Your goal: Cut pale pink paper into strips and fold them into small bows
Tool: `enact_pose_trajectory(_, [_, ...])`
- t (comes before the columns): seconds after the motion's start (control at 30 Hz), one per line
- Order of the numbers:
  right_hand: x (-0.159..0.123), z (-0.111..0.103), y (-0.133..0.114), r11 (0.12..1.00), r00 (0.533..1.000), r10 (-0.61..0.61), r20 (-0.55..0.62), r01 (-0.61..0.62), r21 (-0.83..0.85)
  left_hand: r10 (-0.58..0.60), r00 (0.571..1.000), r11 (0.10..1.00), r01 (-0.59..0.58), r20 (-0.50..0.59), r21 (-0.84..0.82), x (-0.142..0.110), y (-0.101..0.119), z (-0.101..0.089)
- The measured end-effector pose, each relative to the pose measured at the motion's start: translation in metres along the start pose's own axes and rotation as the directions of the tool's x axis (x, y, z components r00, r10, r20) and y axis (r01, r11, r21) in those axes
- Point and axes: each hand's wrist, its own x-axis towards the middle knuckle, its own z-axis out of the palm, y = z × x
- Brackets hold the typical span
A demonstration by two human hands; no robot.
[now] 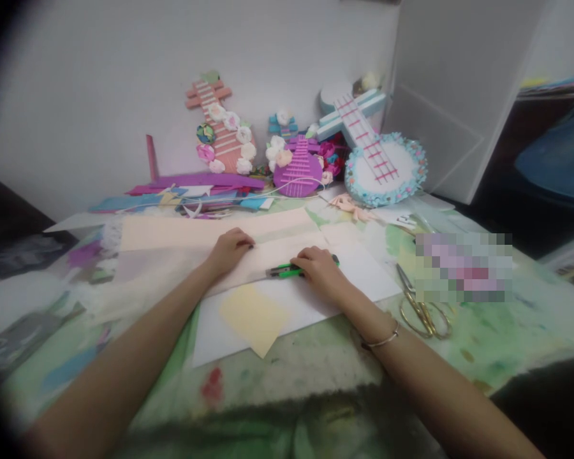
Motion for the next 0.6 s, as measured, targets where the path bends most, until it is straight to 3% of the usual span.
enact_pose_trajectory(0.27, [0.000,0.002,0.001,1.000,1.000,-0.011,-0.016,0.011,0.007,-0.039,0.999,0.996,0.038,-0.011,-0.082,-0.002,0.007,-0.001])
enact_pose_trajectory(0.6, [0.000,0.001,-0.002,1.000,1.000,-0.009,-0.002,0.009,-0.011,-0.104,0.994,0.976,0.097,-0.026,-0.196,0.000,-0.005,0.000])
